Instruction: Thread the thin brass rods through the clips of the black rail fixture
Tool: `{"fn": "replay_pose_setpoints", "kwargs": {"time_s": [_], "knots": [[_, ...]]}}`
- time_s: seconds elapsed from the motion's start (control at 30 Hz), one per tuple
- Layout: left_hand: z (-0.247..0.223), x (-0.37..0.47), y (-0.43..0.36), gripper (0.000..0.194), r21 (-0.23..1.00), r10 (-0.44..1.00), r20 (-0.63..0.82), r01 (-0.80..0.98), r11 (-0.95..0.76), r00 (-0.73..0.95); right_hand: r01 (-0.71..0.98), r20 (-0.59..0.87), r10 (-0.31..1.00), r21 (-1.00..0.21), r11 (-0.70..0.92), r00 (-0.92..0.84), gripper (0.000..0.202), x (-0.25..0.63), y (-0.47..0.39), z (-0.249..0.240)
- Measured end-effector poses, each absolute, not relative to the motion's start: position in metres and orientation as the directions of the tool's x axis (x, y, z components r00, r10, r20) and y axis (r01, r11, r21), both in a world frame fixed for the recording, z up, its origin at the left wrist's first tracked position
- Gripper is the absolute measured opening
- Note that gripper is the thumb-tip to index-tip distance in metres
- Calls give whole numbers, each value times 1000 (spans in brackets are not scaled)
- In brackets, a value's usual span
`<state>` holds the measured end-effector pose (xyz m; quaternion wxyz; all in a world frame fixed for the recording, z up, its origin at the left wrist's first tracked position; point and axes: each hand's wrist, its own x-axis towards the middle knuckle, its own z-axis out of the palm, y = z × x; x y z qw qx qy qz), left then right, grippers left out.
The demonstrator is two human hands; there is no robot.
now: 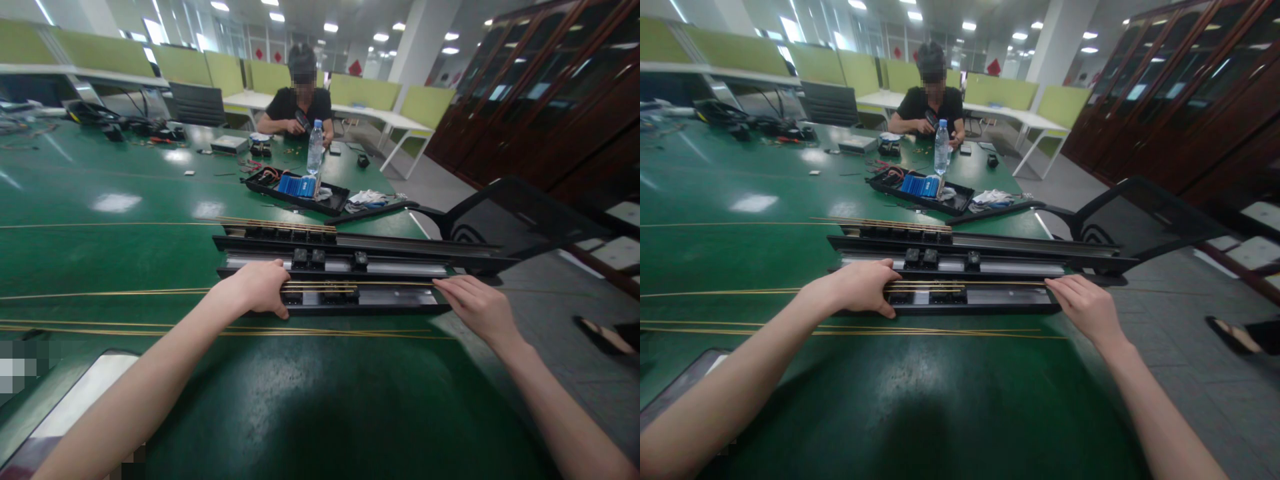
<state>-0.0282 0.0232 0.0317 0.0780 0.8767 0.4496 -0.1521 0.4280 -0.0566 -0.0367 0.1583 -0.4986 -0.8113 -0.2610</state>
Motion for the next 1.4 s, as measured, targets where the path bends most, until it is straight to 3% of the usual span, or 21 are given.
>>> {"fn": "replay_pose_setpoints", "kwargs": {"time_s": [1.07,1.3,1.4], "knots": [[34,-27,22,77,9,765,-344,817,-577,544,953,515,812,254,163,-276,23,503,-72,-51],[34,-27,22,77,15,765,-343,817,-576,545,958,397,899,279,73,-184,36,515,-66,-32],[34,-25,22,77,9,768,-344,820,-572,540,986,462,884,166,1,-79,36,471,-66,-7]]}}
